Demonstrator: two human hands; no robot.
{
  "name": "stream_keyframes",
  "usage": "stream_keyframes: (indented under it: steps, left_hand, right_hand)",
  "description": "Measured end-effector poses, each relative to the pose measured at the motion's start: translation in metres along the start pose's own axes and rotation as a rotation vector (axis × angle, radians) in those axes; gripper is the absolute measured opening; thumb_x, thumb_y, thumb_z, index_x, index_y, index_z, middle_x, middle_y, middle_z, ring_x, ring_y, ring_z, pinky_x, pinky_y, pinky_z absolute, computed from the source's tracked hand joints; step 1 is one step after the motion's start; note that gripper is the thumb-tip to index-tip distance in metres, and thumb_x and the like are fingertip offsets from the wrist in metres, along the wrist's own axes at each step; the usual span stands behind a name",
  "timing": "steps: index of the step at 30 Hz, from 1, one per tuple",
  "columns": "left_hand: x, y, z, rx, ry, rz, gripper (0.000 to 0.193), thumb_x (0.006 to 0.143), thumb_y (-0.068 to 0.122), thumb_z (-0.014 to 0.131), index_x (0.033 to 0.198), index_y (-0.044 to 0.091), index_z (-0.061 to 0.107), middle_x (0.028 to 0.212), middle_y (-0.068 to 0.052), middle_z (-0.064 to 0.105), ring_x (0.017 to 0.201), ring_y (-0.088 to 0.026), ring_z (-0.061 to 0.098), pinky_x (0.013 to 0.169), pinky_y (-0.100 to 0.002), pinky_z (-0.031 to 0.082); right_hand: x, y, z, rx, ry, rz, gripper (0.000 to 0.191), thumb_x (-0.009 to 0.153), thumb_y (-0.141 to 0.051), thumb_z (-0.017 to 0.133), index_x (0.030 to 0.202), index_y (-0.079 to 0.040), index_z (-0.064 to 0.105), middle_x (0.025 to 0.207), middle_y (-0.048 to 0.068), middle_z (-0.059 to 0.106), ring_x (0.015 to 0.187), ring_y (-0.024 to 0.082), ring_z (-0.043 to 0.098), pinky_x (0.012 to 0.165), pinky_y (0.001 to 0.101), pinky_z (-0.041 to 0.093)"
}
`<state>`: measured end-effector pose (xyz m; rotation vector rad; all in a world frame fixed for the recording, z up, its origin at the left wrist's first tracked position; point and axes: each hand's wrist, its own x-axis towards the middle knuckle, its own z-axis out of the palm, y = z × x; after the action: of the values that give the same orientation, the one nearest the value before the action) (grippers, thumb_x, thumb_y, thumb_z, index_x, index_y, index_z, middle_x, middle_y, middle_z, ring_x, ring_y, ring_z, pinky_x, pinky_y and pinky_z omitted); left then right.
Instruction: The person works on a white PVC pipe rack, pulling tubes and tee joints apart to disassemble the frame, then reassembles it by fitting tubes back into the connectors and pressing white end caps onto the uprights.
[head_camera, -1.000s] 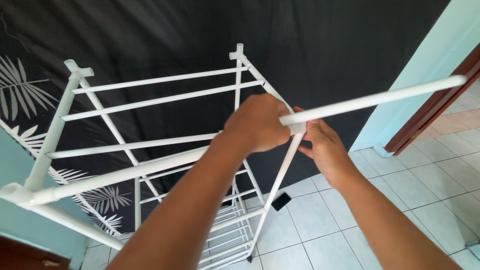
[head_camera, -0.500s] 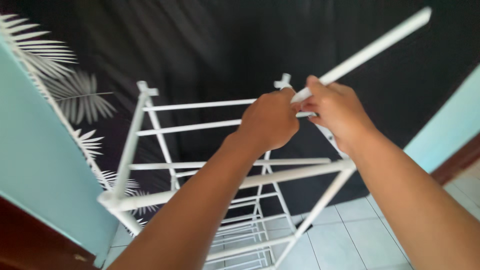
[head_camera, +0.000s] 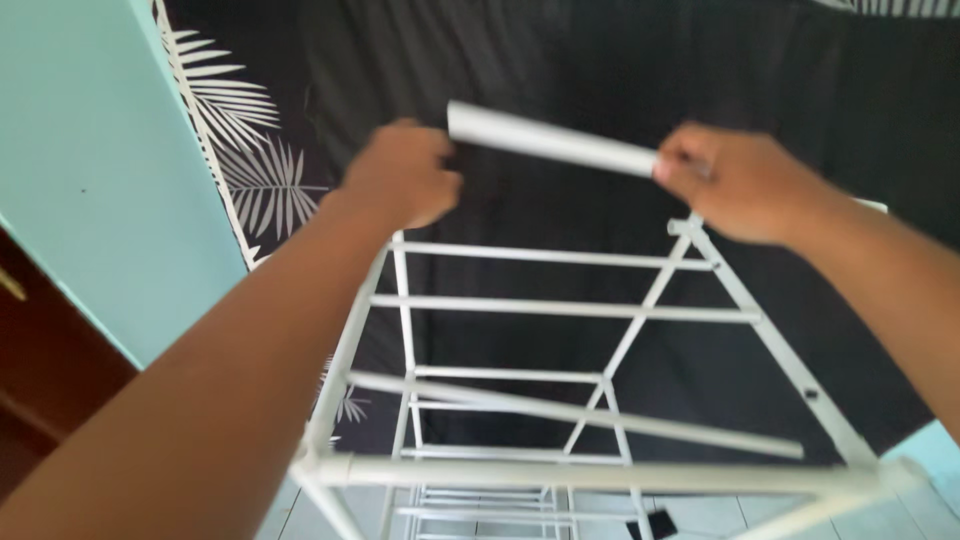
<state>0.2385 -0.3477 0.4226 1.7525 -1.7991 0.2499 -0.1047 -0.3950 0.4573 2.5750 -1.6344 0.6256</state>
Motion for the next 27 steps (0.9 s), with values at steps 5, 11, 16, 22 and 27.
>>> stream_keyframes:
  steps: [5,11,16,22,27]
  left_hand:
    - [0.013,-0.064,0.03,-0.079,0.083,-0.243,0.044,0.093,0.027,0.065,0.13,0.002,0.065,0.129,-0.024,0.064,0.124,-0.04,0.058,0.103,-0.046,0.048]
    - [0.011,-0.095,0.049,-0.304,-0.038,-0.364,0.045,0.099,0.037,0.062,0.13,0.006,0.066,0.124,-0.019,0.069,0.121,-0.034,0.063,0.104,-0.042,0.047]
    - [0.008,-0.096,0.054,-0.338,-0.147,-0.405,0.037,0.093,0.027,0.065,0.127,0.012,0.07,0.117,-0.015,0.076,0.111,-0.028,0.072,0.099,-0.037,0.053]
    - [0.009,-0.097,0.065,-0.321,-0.144,-0.322,0.029,0.091,0.017,0.064,0.118,0.015,0.074,0.11,-0.012,0.076,0.104,-0.027,0.073,0.093,-0.037,0.055]
    - [0.011,-0.093,0.064,-0.38,-0.207,-0.345,0.032,0.089,0.008,0.058,0.115,0.014,0.075,0.106,-0.012,0.077,0.1,-0.025,0.076,0.09,-0.037,0.057]
  right_hand:
    - [0.024,0.026,0.029,-0.083,-0.016,-0.2,0.033,0.102,-0.038,0.056,0.114,-0.012,0.071,0.095,0.011,0.072,0.088,0.029,0.069,0.081,0.042,0.055]
    - [0.038,0.02,0.052,0.044,-0.234,-0.01,0.033,0.104,-0.039,0.052,0.123,-0.018,0.068,0.087,0.011,0.07,0.085,0.028,0.069,0.082,0.0422,0.055]
    - [0.046,0.01,0.074,-0.055,-0.203,-0.173,0.034,0.097,-0.042,0.06,0.115,-0.016,0.071,0.098,0.012,0.073,0.095,0.034,0.07,0.087,0.0438,0.054]
    - [0.057,-0.004,0.105,0.027,-0.199,-0.153,0.035,0.098,-0.04,0.056,0.114,-0.015,0.074,0.101,0.013,0.074,0.098,0.036,0.07,0.087,0.0453,0.054]
    - [0.059,-0.015,0.109,0.079,-0.307,-0.011,0.037,0.099,-0.043,0.053,0.116,-0.015,0.072,0.087,0.013,0.075,0.085,0.03,0.073,0.083,0.0426,0.055]
